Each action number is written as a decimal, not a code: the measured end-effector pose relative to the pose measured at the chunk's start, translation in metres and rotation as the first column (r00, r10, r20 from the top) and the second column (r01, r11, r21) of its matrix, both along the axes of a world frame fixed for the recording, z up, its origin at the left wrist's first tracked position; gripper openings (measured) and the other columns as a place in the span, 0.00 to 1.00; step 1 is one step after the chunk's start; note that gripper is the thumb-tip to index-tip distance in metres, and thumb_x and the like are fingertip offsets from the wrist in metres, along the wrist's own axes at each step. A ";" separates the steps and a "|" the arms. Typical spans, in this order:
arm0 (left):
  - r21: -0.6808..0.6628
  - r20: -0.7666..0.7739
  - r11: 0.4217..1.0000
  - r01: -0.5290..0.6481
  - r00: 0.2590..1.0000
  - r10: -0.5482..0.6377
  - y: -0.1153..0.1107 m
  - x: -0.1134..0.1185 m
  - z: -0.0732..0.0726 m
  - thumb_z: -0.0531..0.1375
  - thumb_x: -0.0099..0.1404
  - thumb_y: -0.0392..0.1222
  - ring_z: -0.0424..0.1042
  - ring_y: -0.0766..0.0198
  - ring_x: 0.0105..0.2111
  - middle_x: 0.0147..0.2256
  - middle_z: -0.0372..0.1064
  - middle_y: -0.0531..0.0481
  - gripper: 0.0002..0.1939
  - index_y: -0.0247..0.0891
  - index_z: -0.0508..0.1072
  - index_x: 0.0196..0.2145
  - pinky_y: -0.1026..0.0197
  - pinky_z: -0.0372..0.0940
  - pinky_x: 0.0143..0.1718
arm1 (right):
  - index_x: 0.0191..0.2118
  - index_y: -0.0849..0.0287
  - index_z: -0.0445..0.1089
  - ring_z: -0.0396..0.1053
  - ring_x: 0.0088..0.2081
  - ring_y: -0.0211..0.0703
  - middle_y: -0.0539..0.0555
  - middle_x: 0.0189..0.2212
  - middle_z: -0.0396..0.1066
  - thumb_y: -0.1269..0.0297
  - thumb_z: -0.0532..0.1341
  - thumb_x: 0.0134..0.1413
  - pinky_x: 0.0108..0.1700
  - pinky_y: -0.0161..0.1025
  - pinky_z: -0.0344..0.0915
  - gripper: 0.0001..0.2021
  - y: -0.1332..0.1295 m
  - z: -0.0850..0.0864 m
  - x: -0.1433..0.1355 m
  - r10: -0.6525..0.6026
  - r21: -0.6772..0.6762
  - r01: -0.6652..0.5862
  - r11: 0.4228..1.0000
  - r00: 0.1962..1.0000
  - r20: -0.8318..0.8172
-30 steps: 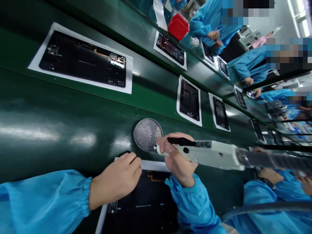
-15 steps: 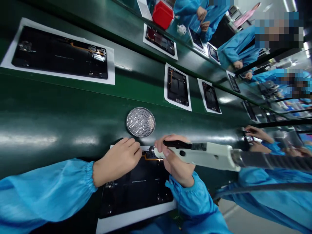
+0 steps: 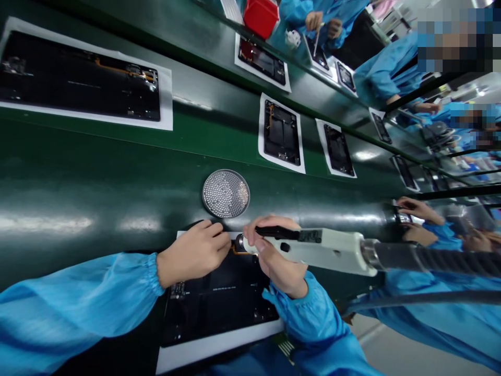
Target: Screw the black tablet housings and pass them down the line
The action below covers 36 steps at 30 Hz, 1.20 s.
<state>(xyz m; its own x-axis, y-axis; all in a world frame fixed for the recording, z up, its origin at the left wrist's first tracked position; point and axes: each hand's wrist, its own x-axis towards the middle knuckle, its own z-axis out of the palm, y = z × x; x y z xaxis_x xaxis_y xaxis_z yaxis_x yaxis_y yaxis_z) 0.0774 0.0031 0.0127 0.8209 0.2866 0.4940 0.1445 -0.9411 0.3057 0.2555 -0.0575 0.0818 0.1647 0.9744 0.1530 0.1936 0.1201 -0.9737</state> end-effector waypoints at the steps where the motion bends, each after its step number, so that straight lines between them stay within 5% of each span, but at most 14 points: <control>1: 0.014 -0.002 1.000 0.004 1.000 -0.004 -0.001 0.001 0.001 0.55 0.73 0.31 0.62 0.58 0.34 0.35 0.70 0.43 0.12 0.31 0.75 0.33 0.55 0.55 0.33 | 0.45 0.50 0.73 0.71 0.33 0.43 0.51 0.34 0.71 0.64 0.66 0.58 0.38 0.49 0.72 0.10 -0.001 0.001 0.001 0.010 -0.001 -0.010 1.000 1.000 -0.008; 9: 0.046 -0.148 0.999 -0.017 0.989 0.024 -0.014 0.008 0.014 0.54 0.71 0.30 0.65 0.55 0.36 0.40 0.71 0.37 0.12 0.30 0.77 0.34 0.53 0.55 0.33 | 0.46 0.49 0.73 0.72 0.33 0.42 0.51 0.35 0.71 0.66 0.65 0.59 0.36 0.44 0.69 0.10 -0.003 0.005 0.010 0.042 -0.018 -0.042 0.999 0.998 -0.039; 24: 0.052 -0.073 0.996 -0.070 0.995 0.074 -0.021 0.031 0.013 0.55 0.70 0.31 0.69 0.54 0.34 0.37 0.73 0.40 0.13 0.29 0.78 0.32 0.53 0.61 0.32 | 0.45 0.51 0.70 0.67 0.30 0.40 0.47 0.29 0.67 0.72 0.61 0.60 0.37 0.44 0.69 0.10 -0.002 0.005 0.026 0.147 0.023 -0.146 0.989 0.988 -0.056; 36: -0.024 -0.063 0.985 -0.174 0.983 0.172 -0.043 0.043 0.006 0.53 0.72 0.33 0.72 0.45 0.44 0.44 0.75 0.35 0.15 0.25 0.78 0.47 0.47 0.66 0.45 | 0.45 0.52 0.72 0.69 0.31 0.42 0.48 0.28 0.69 0.73 0.62 0.59 0.36 0.45 0.69 0.11 -0.004 0.003 0.046 0.130 0.047 -0.127 0.991 0.990 -0.062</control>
